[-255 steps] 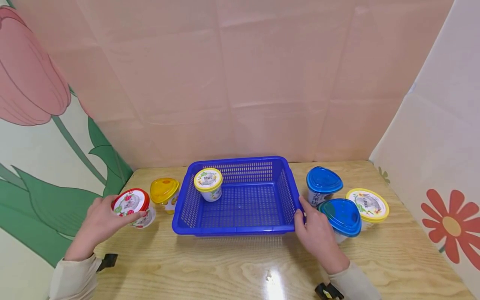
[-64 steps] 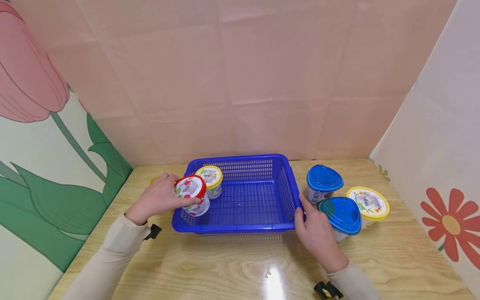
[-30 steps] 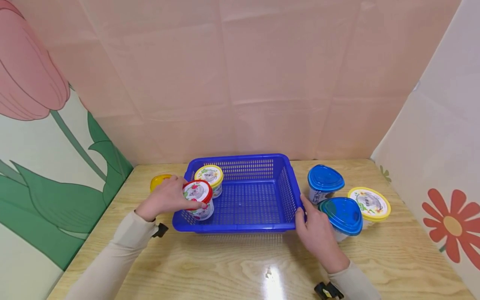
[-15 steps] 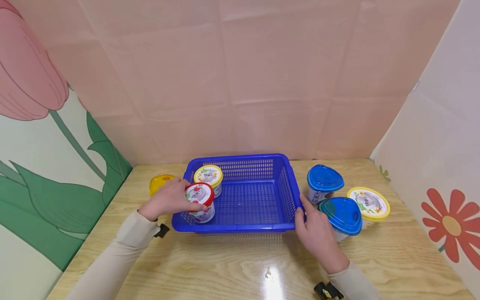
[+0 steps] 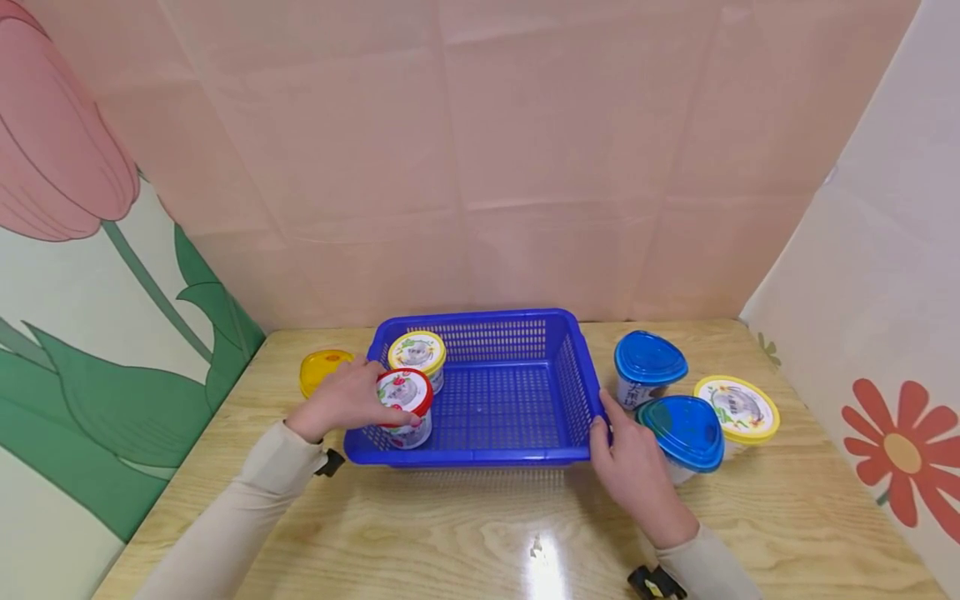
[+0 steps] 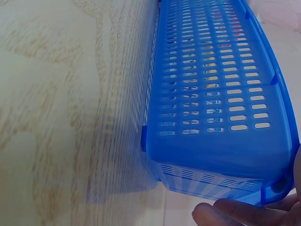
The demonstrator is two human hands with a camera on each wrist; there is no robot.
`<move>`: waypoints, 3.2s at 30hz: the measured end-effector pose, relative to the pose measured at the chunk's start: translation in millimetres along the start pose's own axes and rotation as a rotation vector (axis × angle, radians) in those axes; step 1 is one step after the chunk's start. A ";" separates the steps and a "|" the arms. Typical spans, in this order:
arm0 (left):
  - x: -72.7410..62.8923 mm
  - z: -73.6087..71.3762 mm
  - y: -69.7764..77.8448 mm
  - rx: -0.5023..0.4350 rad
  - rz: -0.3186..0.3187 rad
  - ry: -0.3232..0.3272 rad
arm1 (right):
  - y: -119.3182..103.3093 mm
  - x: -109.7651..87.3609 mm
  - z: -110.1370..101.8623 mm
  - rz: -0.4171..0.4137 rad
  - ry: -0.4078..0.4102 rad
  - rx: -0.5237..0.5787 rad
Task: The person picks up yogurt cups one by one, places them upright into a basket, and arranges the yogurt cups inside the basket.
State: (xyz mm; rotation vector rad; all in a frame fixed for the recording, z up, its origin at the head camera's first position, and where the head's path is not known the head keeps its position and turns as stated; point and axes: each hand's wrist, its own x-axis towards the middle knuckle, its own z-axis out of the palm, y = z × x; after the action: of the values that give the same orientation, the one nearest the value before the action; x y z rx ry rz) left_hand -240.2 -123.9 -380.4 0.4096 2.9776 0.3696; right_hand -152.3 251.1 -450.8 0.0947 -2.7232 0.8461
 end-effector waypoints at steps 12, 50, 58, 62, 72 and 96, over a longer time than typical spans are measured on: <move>3.8 4.7 0.2 0.010 -0.001 -0.009 | -0.3 -0.7 -0.5 0.009 -0.015 0.007; 8.1 14.1 -0.1 -0.013 0.054 -0.031 | -0.8 0.7 -0.5 0.026 -0.035 0.008; 7.4 13.8 0.9 -0.003 0.053 -0.028 | -0.7 0.4 -0.9 0.027 -0.041 0.003; 6.3 13.5 1.6 -0.004 0.050 -0.036 | -0.9 0.1 -1.0 0.026 -0.043 0.002; 5.1 11.9 1.6 0.007 0.051 -0.050 | -0.4 0.4 0.4 0.020 -0.025 -0.003; 5.2 4.0 2.0 -0.006 0.052 -0.122 | 0.1 -0.3 0.8 0.015 -0.026 0.004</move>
State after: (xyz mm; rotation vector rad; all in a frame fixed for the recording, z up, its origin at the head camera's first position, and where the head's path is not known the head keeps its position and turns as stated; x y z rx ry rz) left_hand -244.1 -119.6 -384.2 0.4913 2.8516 0.3453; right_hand -152.2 250.7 -451.5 0.0871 -2.7499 0.8602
